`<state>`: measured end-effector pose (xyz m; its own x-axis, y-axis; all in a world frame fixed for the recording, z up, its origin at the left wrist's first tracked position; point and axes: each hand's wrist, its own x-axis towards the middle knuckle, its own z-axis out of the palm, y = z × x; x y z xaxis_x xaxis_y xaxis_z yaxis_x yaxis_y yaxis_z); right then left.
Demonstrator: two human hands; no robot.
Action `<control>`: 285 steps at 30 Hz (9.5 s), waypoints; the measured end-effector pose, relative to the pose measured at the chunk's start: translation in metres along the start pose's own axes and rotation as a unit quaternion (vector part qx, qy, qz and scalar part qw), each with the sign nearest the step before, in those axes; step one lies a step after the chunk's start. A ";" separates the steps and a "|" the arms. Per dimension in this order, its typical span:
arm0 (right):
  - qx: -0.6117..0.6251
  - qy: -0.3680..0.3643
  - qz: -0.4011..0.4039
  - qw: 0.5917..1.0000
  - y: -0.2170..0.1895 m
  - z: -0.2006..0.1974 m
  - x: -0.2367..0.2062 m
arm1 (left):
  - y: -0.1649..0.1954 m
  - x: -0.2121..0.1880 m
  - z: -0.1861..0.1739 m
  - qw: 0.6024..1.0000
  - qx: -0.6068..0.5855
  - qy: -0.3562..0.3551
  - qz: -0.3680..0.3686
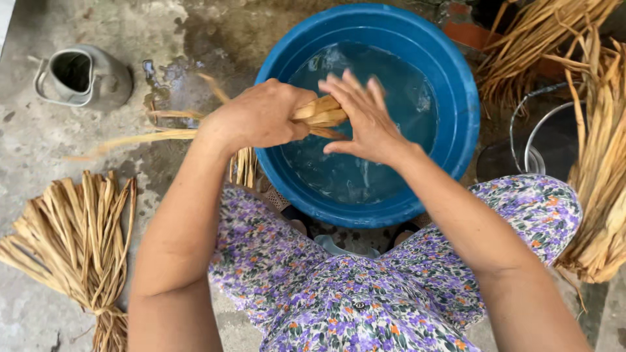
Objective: The person sits on a small stool and repeatedly submerges bundles of dried sticks into a blue basin of water, agitates them, and then places them into a metal bucket. The person also ties a bundle of sticks with a thin strip.
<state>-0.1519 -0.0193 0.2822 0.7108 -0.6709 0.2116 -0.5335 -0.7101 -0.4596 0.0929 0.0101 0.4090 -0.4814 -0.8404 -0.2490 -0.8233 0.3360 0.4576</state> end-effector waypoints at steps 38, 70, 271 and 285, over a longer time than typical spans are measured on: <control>0.092 -0.239 0.545 0.799 0.135 0.201 -0.146 | -0.074 0.108 0.203 0.989 -0.022 -0.079 -0.120; 0.788 0.225 0.460 0.343 0.122 0.114 -0.054 | -0.001 0.088 0.262 0.975 -0.188 -0.057 -0.105; 0.301 0.025 0.612 0.731 0.131 0.188 -0.087 | -0.126 0.151 0.338 0.853 -0.182 -0.207 -0.444; 0.573 -0.015 0.592 0.567 0.097 0.186 -0.077 | -0.049 0.170 0.379 0.914 -0.303 -0.226 -0.147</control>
<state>-0.1727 0.0032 0.0612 0.1818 -0.5159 -0.8371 -0.0093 0.8504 -0.5261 -0.0626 0.0118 0.0207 -0.4547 -0.5486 -0.7017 -0.6857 -0.2873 0.6689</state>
